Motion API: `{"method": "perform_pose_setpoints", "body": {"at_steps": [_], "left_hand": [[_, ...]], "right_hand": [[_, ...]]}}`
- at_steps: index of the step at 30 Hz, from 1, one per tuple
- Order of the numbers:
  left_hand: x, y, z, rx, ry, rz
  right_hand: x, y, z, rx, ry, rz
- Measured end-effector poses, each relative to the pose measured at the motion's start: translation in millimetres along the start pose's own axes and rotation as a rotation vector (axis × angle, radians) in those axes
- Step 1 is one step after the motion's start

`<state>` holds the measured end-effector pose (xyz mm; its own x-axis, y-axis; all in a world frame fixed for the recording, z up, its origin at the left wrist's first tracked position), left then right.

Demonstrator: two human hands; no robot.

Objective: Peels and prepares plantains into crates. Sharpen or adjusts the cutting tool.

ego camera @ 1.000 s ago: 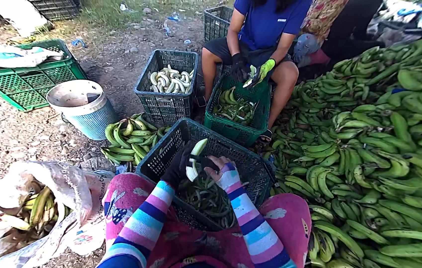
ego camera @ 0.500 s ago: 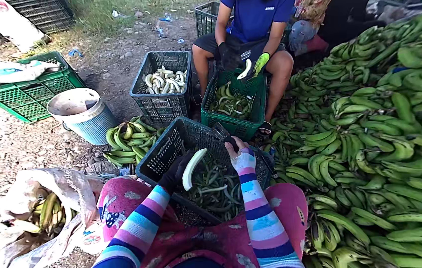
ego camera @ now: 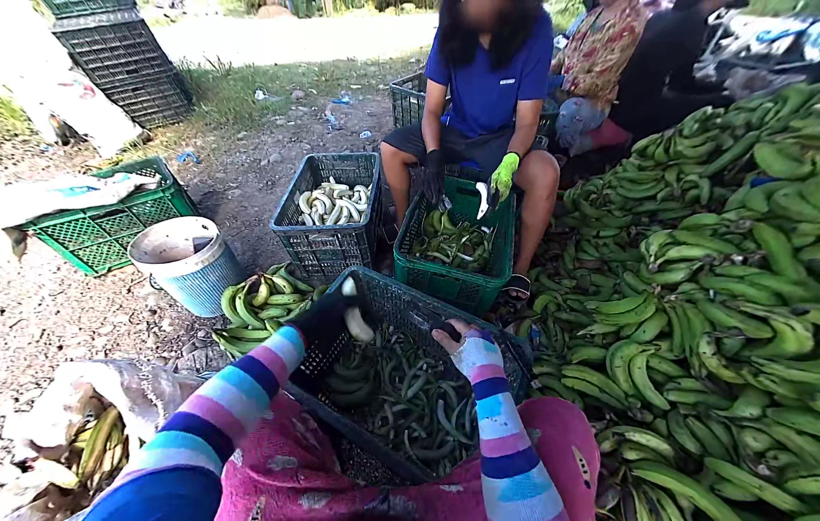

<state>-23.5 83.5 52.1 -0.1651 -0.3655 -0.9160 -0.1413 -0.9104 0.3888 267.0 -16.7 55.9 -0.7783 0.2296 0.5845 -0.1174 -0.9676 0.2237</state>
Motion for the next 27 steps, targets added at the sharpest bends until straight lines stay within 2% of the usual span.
{"method": "perform_pose_setpoints", "body": {"at_steps": [3,4,5,7,9,11,12,15,19,21,24,27], "left_hand": [[-75,-13,47,-0.333,0.455,-0.505],[-87,-3,52,-0.369,0.477,-0.605],[-88,7,50,-0.392,0.412,-0.636],[-63,23,29,-0.391,0.134,-0.572],[-40,54,-7,-0.261,-0.155,-0.410],[-33,87,-38,-0.151,-0.166,-0.223],[-22,89,-43,-0.094,-0.129,-0.202],[22,55,-37,0.079,-0.053,-0.282],[31,48,-39,0.082,-0.116,-0.156],[35,43,-34,0.031,-0.118,-0.155],[44,29,-22,-0.051,-0.073,-0.158],[45,28,-16,-0.114,-0.015,-0.129]], "right_hand": [[5,2,-6,-0.014,-0.027,0.015],[7,3,-9,-0.030,-0.045,0.026],[9,3,-12,-0.053,-0.058,0.038],[13,4,-18,-0.097,-0.061,0.068],[17,7,-26,-0.123,-0.055,0.107],[20,9,-35,-0.112,-0.043,0.142],[21,9,-40,-0.090,-0.034,0.157],[24,11,-54,0.022,-0.001,0.200],[20,9,-63,0.068,-0.046,0.249],[5,-2,-50,-0.063,-0.099,0.141],[-46,-30,-30,-0.353,-0.079,-0.159],[-105,-48,-29,-0.421,0.049,-0.522]]}}
Point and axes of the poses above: each hand's wrist, its own y-axis away from the middle knuckle, its own z-axis out of the back of the hand, x = y × z, the point moved 2 cm from there along -y, towards the middle knuckle, and after that the axes turned 1 degree about z, right-handed, at the moved point
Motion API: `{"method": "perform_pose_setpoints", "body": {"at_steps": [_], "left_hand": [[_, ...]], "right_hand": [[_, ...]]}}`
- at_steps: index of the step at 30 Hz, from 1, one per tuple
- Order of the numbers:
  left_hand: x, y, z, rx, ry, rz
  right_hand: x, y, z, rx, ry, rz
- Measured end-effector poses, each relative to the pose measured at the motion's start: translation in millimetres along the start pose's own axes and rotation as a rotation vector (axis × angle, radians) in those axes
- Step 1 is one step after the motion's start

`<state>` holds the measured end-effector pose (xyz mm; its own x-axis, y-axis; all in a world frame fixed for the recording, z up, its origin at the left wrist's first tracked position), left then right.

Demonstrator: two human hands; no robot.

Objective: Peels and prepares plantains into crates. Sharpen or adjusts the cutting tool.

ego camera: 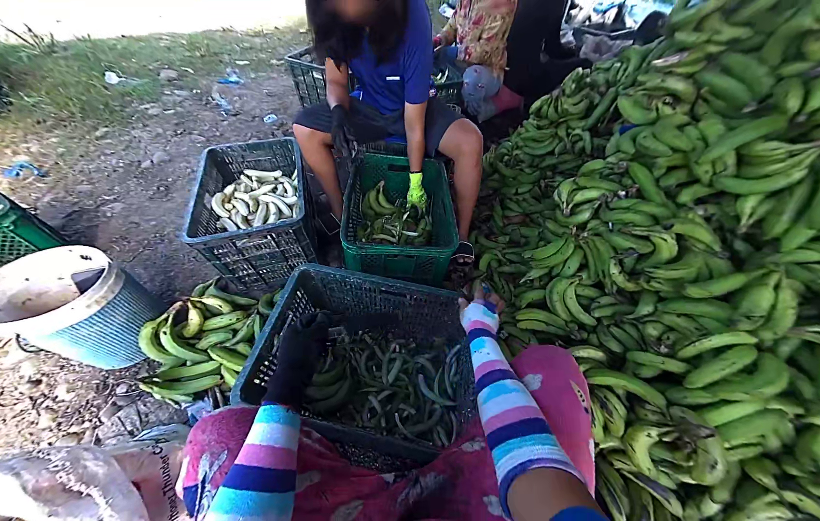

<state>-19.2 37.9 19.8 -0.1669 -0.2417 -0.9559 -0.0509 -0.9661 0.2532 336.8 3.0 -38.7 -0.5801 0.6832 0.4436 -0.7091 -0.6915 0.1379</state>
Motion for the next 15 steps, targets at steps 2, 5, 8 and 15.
{"method": "perform_pose_setpoints", "body": {"at_steps": [2,5,8,15], "left_hand": [[-2,3,0,-0.024,0.026,0.029],[-2,2,-4,-0.019,0.030,0.047],[0,-2,-7,-0.004,0.056,0.064],[-5,30,-51,0.263,0.296,0.142]], "right_hand": [[-24,-14,-11,-0.004,-0.002,-0.152],[-37,-22,-11,-0.100,-0.394,-0.348],[-22,1,7,-0.095,-0.172,-0.191],[24,76,84,-0.192,-0.596,0.307]]}}
Point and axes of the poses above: each hand's wrist, its own y-axis away from the middle knuckle, its own z-axis out of the back of the hand, x = y × z, the point moved 2 cm from there along -y, towards the middle knuckle, and after that the axes turned 1 degree about z, right-handed, at the moved point
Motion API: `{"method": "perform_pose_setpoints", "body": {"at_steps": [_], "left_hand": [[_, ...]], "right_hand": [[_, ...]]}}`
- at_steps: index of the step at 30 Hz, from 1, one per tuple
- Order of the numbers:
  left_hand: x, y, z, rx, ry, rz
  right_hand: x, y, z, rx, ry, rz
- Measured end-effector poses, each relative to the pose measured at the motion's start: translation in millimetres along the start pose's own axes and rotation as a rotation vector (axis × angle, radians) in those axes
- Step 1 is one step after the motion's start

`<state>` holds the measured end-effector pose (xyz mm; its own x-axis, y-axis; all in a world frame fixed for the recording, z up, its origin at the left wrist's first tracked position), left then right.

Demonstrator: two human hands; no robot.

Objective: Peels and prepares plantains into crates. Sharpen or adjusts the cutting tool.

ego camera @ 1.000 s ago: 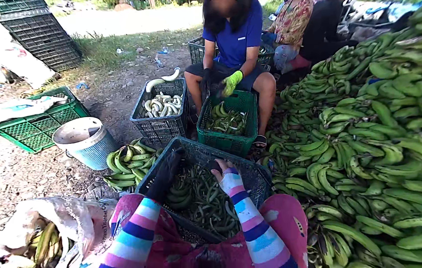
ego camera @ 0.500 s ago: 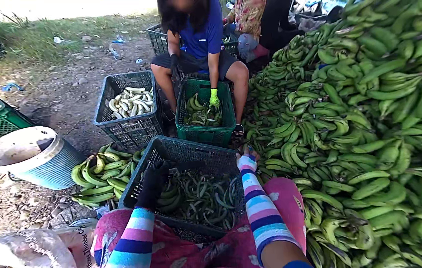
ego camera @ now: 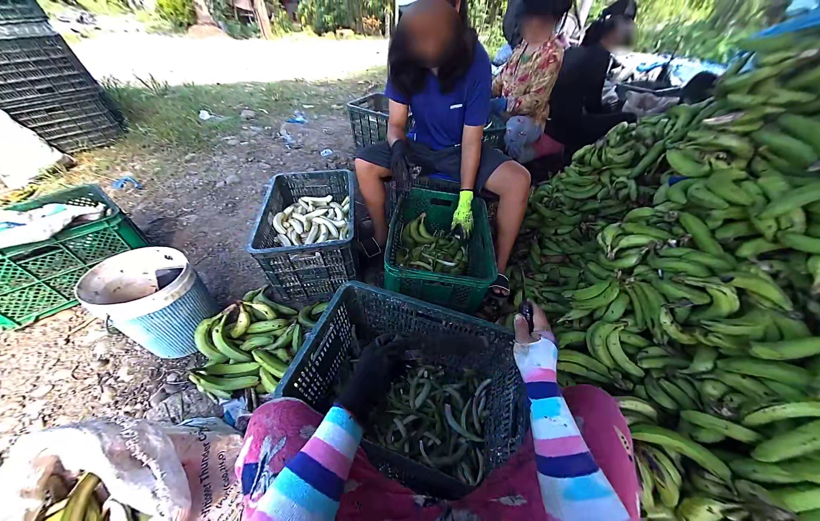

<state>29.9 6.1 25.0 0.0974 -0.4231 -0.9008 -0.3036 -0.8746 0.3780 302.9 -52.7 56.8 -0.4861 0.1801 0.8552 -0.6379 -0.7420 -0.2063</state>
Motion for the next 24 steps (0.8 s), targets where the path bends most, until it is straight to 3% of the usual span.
{"method": "perform_pose_setpoints", "body": {"at_steps": [2,4,6,9,12,16,20,24], "left_hand": [[9,17,-27,0.120,0.090,0.025],[21,34,-53,0.199,0.134,0.053],[33,49,-75,0.265,0.147,0.088],[56,63,-96,0.327,0.138,0.119],[65,75,-106,0.307,0.033,0.120],[56,84,-108,0.405,-0.122,0.075],[43,90,-103,0.412,-0.234,0.086],[44,92,-98,0.459,-0.237,-0.014]], "right_hand": [[12,25,12,-0.015,-0.308,0.065],[18,63,28,0.113,-0.577,0.050],[15,109,49,0.261,-0.668,-0.048],[-5,170,79,0.389,-0.656,-0.202],[-20,216,108,0.379,-0.558,-0.377],[-28,244,124,0.382,-0.422,-0.491],[-28,241,117,0.380,-0.338,-0.451],[-31,235,104,0.390,-0.162,-0.358]]}}
Point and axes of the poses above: each hand's wrist, its own y-axis away from the middle knuckle, its own z-axis out of the back of the hand, x = y × z, the point moved 2 cm from there along -y, towards the middle knuckle, and after that the axes turned 1 degree about z, right-handed, at the moved point
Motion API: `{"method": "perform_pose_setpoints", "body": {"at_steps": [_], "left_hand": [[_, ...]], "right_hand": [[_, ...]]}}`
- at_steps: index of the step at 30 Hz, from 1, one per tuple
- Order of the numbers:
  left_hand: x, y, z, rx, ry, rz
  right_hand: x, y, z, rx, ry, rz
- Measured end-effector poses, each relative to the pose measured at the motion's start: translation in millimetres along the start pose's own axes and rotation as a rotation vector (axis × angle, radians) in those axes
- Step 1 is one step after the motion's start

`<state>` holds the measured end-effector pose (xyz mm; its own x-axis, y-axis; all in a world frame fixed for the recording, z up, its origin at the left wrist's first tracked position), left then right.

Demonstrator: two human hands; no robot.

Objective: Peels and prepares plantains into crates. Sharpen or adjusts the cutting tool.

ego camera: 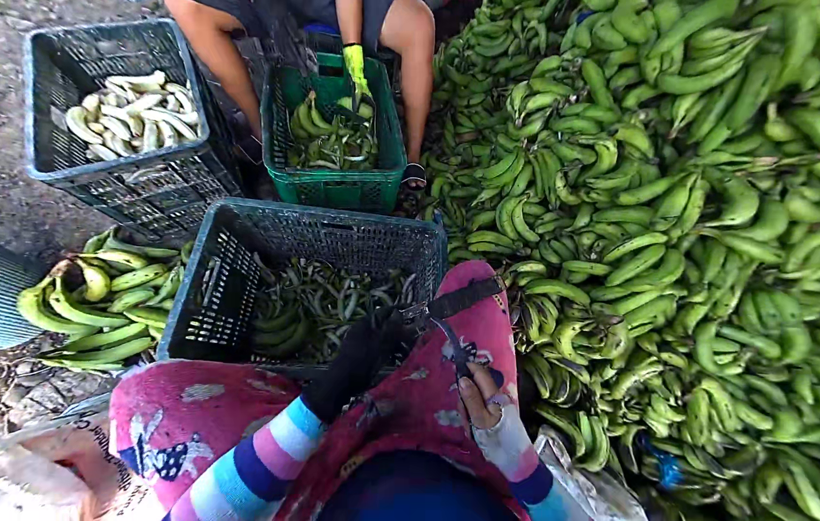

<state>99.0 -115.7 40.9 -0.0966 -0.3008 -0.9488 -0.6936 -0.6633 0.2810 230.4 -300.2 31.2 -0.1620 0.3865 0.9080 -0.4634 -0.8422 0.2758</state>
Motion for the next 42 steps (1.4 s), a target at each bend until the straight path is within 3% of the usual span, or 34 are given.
{"method": "perform_pose_setpoints", "body": {"at_steps": [3,7,10,13,23,33,42], "left_hand": [[3,-1,-1,-0.005,0.048,-0.018],[3,-2,-1,-0.002,0.025,-0.047],[8,-4,2,-0.012,-0.011,-0.096],[8,-3,1,-0.010,0.008,-0.090],[11,-3,3,-0.017,0.020,-0.048],[13,-4,5,-0.023,0.060,-0.041],[17,-7,9,-0.018,0.098,-0.044]], "right_hand": [[1,5,-14,0.066,0.035,0.000],[2,3,-16,-0.019,0.002,-0.010],[5,5,-21,0.027,-0.019,-0.043],[2,1,-21,-0.041,-0.002,-0.002],[3,5,-24,0.045,0.000,-0.023],[-5,6,-19,-0.083,0.054,0.024],[-4,7,-26,-0.050,0.074,0.023]]}}
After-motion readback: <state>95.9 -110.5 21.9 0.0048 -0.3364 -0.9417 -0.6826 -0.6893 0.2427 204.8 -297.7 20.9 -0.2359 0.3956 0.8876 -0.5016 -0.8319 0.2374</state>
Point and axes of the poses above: each hand's wrist, its own y-axis away from the middle knuckle, its own z-axis out of the back of the hand, x = y × z, the point moved 2 cm from there along -y, towards the middle knuckle, and after that the axes turned 1 degree about z, right-handed, at the moved point
